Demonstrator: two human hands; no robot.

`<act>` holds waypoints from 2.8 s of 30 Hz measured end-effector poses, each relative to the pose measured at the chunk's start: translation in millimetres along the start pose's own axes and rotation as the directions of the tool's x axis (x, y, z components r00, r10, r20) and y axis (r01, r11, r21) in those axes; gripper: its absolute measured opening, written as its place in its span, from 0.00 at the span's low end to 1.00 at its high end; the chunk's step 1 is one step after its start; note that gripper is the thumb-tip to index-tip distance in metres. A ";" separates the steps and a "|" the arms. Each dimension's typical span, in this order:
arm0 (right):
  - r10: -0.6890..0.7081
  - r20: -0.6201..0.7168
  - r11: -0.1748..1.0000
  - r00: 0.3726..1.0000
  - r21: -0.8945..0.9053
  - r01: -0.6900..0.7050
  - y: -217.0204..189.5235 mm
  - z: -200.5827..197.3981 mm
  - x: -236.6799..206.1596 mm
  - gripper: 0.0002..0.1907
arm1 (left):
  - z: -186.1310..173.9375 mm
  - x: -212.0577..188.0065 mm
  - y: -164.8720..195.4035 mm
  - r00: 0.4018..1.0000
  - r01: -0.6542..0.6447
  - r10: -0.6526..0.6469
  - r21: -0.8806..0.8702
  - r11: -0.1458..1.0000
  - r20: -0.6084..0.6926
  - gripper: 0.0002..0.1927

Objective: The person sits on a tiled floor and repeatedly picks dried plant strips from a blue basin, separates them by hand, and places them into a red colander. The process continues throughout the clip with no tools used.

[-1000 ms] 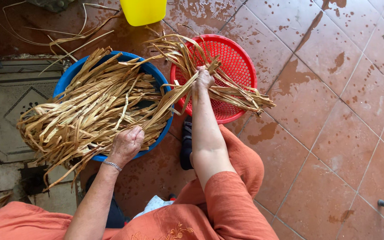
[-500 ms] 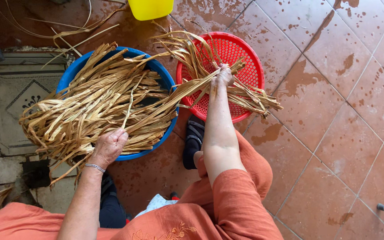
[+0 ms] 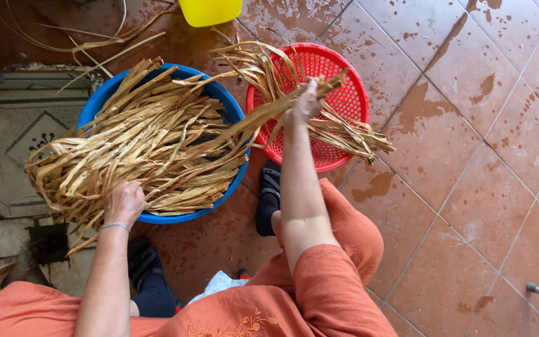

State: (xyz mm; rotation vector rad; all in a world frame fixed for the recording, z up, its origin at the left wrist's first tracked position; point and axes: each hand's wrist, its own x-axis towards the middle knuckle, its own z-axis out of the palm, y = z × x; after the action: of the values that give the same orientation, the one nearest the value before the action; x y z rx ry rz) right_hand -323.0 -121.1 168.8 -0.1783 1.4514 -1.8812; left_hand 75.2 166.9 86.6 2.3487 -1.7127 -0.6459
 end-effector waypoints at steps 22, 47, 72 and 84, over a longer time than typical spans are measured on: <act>0.689 0.630 0.189 0.359 -0.634 0.750 194.3 53.3 -115.6 0.21 | 12.6 194.0 99.7 0.795 -0.177 -0.206 0.543 0.821 0.571 0.47; 0.310 0.508 0.871 0.804 -0.491 -0.025 49.7 -57.6 -150.8 0.13 | -17.1 28.3 143.4 0.939 0.330 -0.112 -0.765 0.552 0.324 0.15; 0.619 0.601 0.785 0.505 -0.451 -0.425 -35.9 -175.2 -199.8 0.14 | -4.1 -110.2 233.8 0.983 -0.047 0.183 -0.946 0.322 0.013 0.13; 0.474 0.641 0.872 0.604 -0.244 -0.425 -37.9 -172.2 -178.8 0.15 | 15.3 -92.3 276.5 0.992 -0.015 0.107 -0.805 0.593 0.061 0.16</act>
State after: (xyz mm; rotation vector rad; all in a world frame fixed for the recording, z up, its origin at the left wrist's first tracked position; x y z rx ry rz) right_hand -302.4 127.4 198.6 -0.4458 0.9110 -1.1462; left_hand -193.8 164.1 199.7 1.5981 -1.1229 -1.2325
